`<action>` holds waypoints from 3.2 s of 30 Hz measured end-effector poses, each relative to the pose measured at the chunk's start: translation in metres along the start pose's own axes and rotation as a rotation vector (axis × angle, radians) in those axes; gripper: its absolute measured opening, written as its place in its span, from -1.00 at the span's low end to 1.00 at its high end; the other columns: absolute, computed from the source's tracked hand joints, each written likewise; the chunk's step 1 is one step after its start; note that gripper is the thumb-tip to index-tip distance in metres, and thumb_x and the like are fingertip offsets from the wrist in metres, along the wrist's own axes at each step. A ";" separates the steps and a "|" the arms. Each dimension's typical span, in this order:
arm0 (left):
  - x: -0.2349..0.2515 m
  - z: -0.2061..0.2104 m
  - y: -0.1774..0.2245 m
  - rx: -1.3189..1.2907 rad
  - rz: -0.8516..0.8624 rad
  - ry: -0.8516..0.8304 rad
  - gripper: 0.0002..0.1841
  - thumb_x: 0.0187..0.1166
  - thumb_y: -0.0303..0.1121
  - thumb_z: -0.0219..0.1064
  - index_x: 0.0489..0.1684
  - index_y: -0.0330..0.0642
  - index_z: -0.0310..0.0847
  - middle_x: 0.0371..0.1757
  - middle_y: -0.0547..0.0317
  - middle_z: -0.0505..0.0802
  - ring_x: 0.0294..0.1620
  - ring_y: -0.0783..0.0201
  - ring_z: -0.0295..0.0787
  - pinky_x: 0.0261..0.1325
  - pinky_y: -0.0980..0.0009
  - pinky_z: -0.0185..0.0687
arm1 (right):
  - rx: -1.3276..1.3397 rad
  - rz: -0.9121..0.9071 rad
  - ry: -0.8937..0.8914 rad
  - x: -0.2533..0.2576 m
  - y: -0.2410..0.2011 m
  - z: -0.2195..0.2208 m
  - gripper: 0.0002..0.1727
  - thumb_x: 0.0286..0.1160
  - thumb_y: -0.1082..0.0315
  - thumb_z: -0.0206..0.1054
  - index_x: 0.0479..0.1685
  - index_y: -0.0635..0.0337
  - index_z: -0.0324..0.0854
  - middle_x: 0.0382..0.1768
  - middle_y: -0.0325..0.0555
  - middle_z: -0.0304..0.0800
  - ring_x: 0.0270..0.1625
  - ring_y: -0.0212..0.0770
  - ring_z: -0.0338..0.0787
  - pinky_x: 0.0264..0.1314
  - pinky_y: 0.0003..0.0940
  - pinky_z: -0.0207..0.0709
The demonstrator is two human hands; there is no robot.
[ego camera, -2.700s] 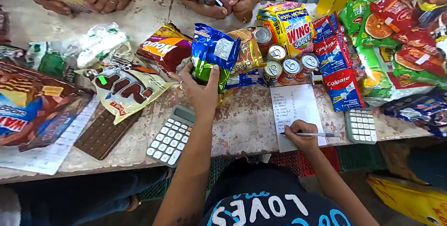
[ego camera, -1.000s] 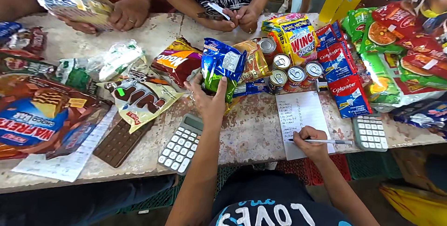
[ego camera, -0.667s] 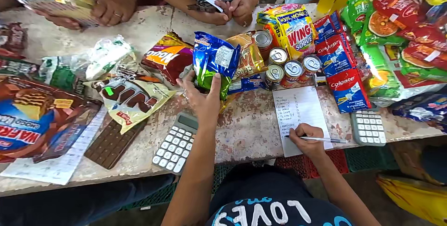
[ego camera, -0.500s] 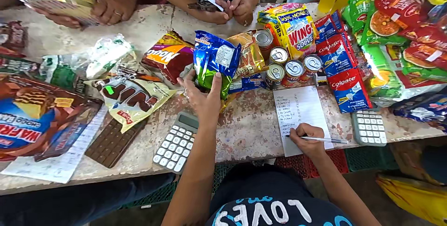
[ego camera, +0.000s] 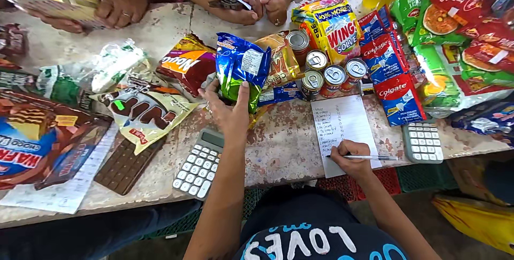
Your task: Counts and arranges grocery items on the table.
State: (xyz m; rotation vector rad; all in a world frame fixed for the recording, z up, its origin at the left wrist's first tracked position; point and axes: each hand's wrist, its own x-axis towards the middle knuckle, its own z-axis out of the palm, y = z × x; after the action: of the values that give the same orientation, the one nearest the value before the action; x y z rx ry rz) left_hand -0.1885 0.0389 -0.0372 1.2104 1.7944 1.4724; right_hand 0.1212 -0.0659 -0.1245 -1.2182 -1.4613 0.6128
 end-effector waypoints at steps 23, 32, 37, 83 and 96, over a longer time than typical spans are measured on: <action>0.002 -0.001 -0.003 0.029 0.012 0.000 -0.14 0.45 0.17 0.45 0.64 -0.22 0.29 0.64 -0.20 0.45 0.60 0.15 0.45 0.55 0.27 0.46 | -0.033 -0.027 0.076 -0.001 0.001 0.000 -0.63 0.20 0.47 0.46 -0.80 0.01 0.40 -0.75 -0.38 0.47 -0.64 -0.49 0.52 -0.63 -0.56 0.38; 0.003 -0.001 -0.002 0.028 0.007 -0.005 -0.15 0.47 0.16 0.44 0.65 -0.21 0.28 0.57 -0.15 0.50 0.50 0.19 0.53 0.49 0.26 0.51 | -0.025 -0.009 0.075 -0.001 -0.001 -0.001 -0.62 0.19 0.48 0.45 -0.81 -0.01 0.36 -0.76 -0.39 0.44 -0.66 -0.49 0.49 -0.64 -0.56 0.34; 0.002 -0.001 0.000 0.024 -0.008 -0.011 -0.14 0.47 0.17 0.44 0.66 -0.19 0.27 0.54 -0.11 0.52 0.46 0.25 0.56 0.47 0.30 0.52 | -0.062 -0.025 0.107 -0.002 0.000 0.000 -0.62 0.18 0.48 0.44 -0.82 0.00 0.34 -0.76 -0.39 0.42 -0.66 -0.50 0.47 -0.64 -0.57 0.32; 0.001 0.000 -0.004 -0.050 0.022 -0.018 -0.13 0.49 0.08 0.47 0.68 -0.29 0.20 0.61 -0.17 0.46 0.52 0.26 0.53 0.50 0.39 0.52 | -0.025 0.002 0.096 -0.003 -0.007 -0.010 -0.65 0.24 0.50 0.47 -0.80 0.06 0.46 -0.74 -0.36 0.53 -0.62 -0.49 0.56 -0.58 -0.57 0.42; 0.000 0.000 -0.003 -0.055 0.015 -0.024 -0.14 0.50 0.09 0.46 0.67 -0.25 0.20 0.57 -0.09 0.51 0.48 0.30 0.56 0.48 0.37 0.55 | -0.031 -0.029 0.088 -0.003 -0.004 -0.008 -0.65 0.22 0.49 0.48 -0.81 0.07 0.47 -0.72 -0.35 0.55 -0.60 -0.48 0.59 -0.56 -0.56 0.46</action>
State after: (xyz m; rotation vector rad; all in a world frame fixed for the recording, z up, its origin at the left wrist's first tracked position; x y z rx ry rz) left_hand -0.1889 0.0390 -0.0402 1.2113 1.7214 1.4999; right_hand 0.1265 -0.0714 -0.1198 -1.2303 -1.4171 0.5123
